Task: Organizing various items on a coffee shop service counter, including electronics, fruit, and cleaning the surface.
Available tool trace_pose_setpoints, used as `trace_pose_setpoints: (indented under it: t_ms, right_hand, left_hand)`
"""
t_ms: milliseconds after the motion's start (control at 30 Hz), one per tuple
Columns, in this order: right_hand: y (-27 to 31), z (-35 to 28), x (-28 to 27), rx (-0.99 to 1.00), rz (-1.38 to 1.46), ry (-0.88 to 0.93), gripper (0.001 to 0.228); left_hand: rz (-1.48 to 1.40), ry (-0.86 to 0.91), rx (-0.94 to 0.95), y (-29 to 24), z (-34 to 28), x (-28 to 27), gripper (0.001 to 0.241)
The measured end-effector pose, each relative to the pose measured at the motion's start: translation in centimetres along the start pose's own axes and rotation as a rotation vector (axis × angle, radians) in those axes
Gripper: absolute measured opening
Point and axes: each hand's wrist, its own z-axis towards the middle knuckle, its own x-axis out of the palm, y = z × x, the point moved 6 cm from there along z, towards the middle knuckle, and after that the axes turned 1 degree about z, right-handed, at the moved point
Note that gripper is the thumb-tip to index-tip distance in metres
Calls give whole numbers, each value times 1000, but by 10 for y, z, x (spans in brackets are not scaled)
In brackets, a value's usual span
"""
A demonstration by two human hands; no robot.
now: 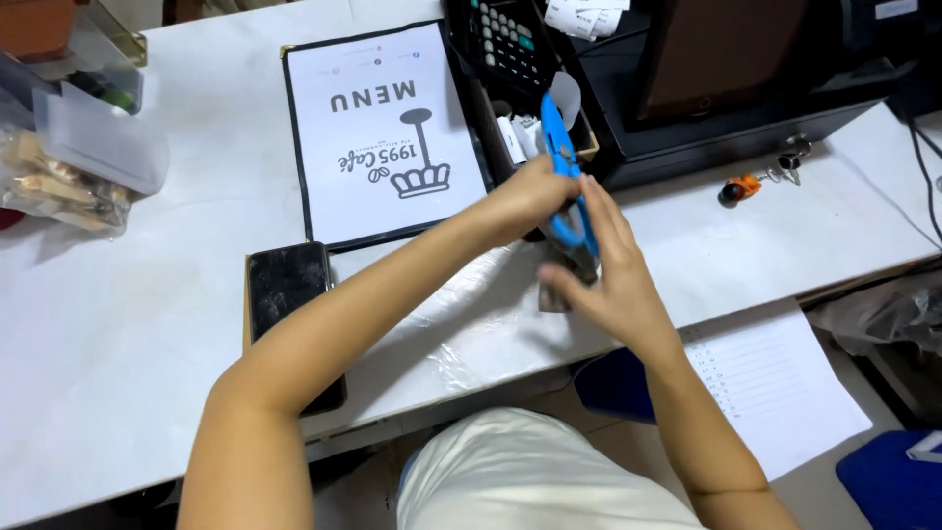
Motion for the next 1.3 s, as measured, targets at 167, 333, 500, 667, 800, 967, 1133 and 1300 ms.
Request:
trace_pose_setpoints:
  t_ms: [167, 333, 500, 667, 800, 967, 1133, 1300]
  right_hand:
    - [-43, 20, 7, 141, 21, -81, 61]
    - [-59, 34, 20, 162, -227, -165, 65]
    - [-82, 60, 31, 77, -508, -234, 54]
    - [-55, 37, 22, 87, -499, -189, 48]
    - [-60, -20, 37, 108, -242, -26, 40]
    - [-61, -56, 67, -21, -369, 143, 51]
    - [-101, -82, 30, -23, -212, 427, 55]
    - [-144, -81, -20, 261, -226, 61, 44]
  left_hand:
    - [-98, -23, -124, 7, 30, -6, 18]
    - [-85, -16, -124, -12, 33, -18, 35]
    - [705, -404, 200, -45, 40, -50, 70]
    - [1176, -606, 279, -39, 31, -62, 58]
    - [1188, -528, 512, -43, 6, -58, 37]
    - [1282, -167, 502, -61, -29, -30, 39]
    - [1327, -203, 913, -99, -74, -6, 47]
    - [1167, 129, 729, -104, -93, 21, 33]
